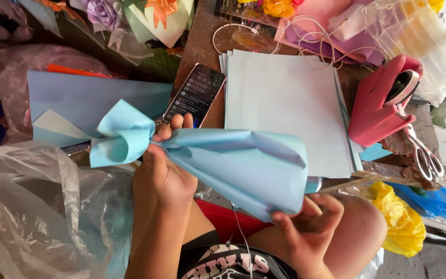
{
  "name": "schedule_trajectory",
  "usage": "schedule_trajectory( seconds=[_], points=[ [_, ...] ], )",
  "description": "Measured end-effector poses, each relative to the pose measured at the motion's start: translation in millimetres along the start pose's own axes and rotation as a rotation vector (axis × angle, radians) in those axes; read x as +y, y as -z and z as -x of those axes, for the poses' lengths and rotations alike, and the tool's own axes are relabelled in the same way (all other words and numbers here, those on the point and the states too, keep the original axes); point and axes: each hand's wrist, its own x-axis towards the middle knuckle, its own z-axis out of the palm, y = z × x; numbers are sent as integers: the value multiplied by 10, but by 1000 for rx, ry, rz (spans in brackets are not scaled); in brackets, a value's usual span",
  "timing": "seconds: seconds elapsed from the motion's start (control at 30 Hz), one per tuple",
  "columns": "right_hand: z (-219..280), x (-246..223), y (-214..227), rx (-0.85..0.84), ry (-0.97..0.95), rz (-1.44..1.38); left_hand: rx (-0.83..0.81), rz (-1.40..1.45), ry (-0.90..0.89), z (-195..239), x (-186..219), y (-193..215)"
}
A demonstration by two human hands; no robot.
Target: The person folds a light blue sheet of paper into a flower shape by hand. They fold the paper in half, then into quarters, and finally shape it into a flower.
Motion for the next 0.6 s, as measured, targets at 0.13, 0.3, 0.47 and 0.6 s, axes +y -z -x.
schedule_trajectory(
  seconds=[0.13,0.3,0.47,0.6],
  points=[
    [-48,-101,-159,-25,78,13,-4,24,17,-47,81,98],
    [-389,-92,91,-209,97,-95,-37,47,47,-57,85,175],
    [-554,57,88,-23,-143,-30,-88,49,132,10,-43,255],
    [-518,88,-4,32,-64,273,51,-20,173,-22,-15,228]
  ],
)
